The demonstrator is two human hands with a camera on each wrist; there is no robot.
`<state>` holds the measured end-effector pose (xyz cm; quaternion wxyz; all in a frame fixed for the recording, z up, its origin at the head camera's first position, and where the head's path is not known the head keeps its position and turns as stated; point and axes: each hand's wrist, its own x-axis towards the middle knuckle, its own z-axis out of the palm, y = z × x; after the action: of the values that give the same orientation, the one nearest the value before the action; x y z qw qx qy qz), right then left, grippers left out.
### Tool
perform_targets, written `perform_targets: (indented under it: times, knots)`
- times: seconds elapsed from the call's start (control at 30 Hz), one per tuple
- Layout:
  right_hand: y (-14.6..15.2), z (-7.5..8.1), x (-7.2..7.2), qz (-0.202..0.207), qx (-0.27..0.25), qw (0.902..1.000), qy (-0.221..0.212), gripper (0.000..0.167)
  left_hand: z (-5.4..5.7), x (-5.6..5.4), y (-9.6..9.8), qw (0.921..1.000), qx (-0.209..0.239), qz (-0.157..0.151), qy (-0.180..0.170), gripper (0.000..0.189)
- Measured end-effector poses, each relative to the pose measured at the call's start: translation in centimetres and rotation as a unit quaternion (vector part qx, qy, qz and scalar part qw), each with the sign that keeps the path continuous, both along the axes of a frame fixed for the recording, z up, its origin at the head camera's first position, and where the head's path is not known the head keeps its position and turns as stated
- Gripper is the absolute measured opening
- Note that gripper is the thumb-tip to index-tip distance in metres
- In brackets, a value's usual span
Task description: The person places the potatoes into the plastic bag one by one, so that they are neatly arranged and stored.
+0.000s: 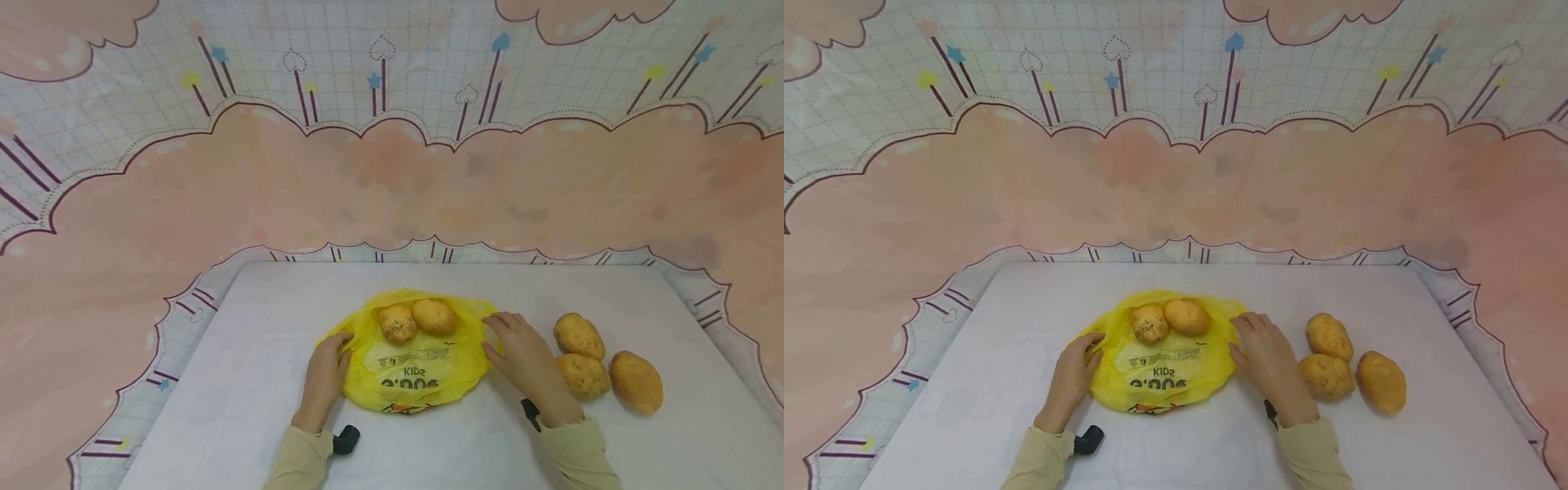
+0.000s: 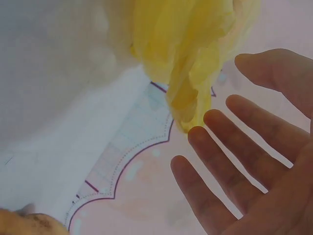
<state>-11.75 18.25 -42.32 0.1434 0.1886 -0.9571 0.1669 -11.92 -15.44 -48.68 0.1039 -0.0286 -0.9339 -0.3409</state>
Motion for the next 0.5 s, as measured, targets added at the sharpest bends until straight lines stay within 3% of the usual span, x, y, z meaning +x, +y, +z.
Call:
perform_targets:
  times: [0.37, 0.5]
  knots:
    - [1.3, -0.7, 0.5, 0.021, 0.009, 0.9994, 0.026, 0.039, -0.1, 0.0, -0.1, 1.0000, 0.003, 0.009, 0.001, 0.031]
    - [1.9, -0.7, 0.9, 0.006, 0.024, 0.9996, 0.013, 0.041, -0.2, 0.0, 0.0, 1.0000, 0.005, 0.008, 0.001, 0.031]
